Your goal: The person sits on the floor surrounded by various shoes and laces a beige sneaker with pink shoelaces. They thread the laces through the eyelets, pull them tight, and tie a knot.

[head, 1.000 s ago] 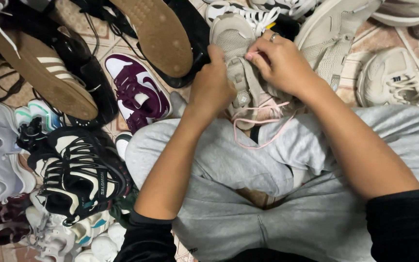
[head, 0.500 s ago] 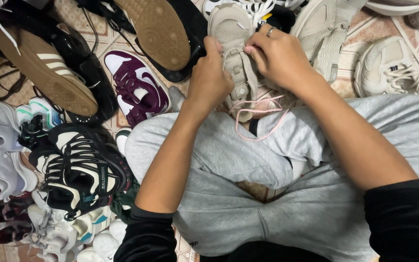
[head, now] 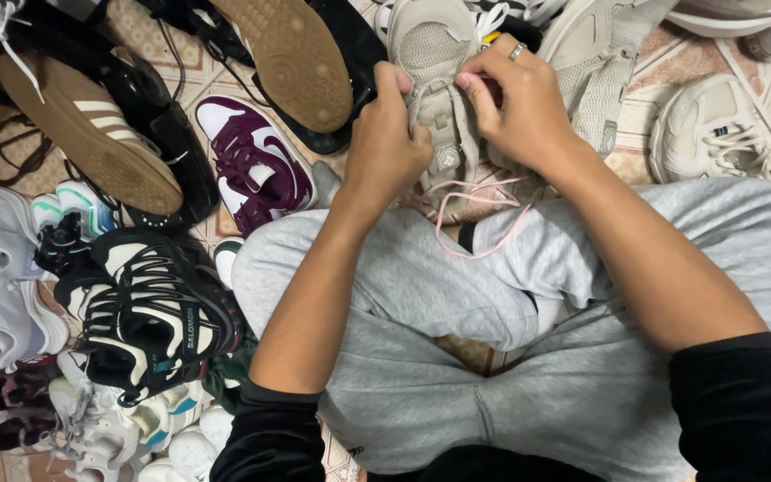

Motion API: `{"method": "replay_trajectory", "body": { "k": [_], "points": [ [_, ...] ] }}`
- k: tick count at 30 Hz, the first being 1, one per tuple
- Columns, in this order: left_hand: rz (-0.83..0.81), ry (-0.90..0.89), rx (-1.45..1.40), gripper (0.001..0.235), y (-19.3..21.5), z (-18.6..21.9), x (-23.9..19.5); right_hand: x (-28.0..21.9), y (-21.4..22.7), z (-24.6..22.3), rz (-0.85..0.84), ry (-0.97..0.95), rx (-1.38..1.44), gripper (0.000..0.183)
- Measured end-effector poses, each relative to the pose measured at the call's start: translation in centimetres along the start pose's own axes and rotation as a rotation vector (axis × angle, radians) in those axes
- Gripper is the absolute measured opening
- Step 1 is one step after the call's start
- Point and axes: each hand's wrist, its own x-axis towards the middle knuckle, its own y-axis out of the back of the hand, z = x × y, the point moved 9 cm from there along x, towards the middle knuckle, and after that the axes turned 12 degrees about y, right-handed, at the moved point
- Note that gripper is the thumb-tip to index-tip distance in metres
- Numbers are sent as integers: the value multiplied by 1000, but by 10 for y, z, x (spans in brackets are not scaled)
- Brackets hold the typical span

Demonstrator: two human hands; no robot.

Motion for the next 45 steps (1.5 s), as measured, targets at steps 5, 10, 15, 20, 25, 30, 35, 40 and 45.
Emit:
{"method": "replay_trajectory", "body": {
  "k": [5, 10, 15, 20, 25, 30, 35, 40, 45],
  "points": [
    [46, -50, -58, 43, 8, 9, -4, 1, 3, 5, 37, -55, 107, 4],
    [72, -65, -91, 41, 11, 8, -4, 1, 5, 6, 55, -40, 163, 4],
    [55, -37, -114, 39, 16, 11, -5, -2, 3, 12, 62, -87, 270, 6],
    [65, -76, -152, 36, 24, 20, -8, -9, -3, 29, 75, -222, 474, 6],
    [77, -114, -127, 36, 23, 24, -12, -3, 3, 20, 43, -156, 353, 4],
    [147, -219, -7, 40, 21, 29, -16, 2, 8, 3, 14, -40, 160, 6],
    [139, -239, 36, 43, 16, 28, -16, 1, 8, -10, -32, 81, -99, 6],
    [139, -259, 20, 42, 18, 32, -18, 3, 9, -11, 24, 79, 20, 9],
    [116, -255, 17, 41, 19, 33, -19, 0, 4, -4, 44, 16, 153, 11]
  ]
}}
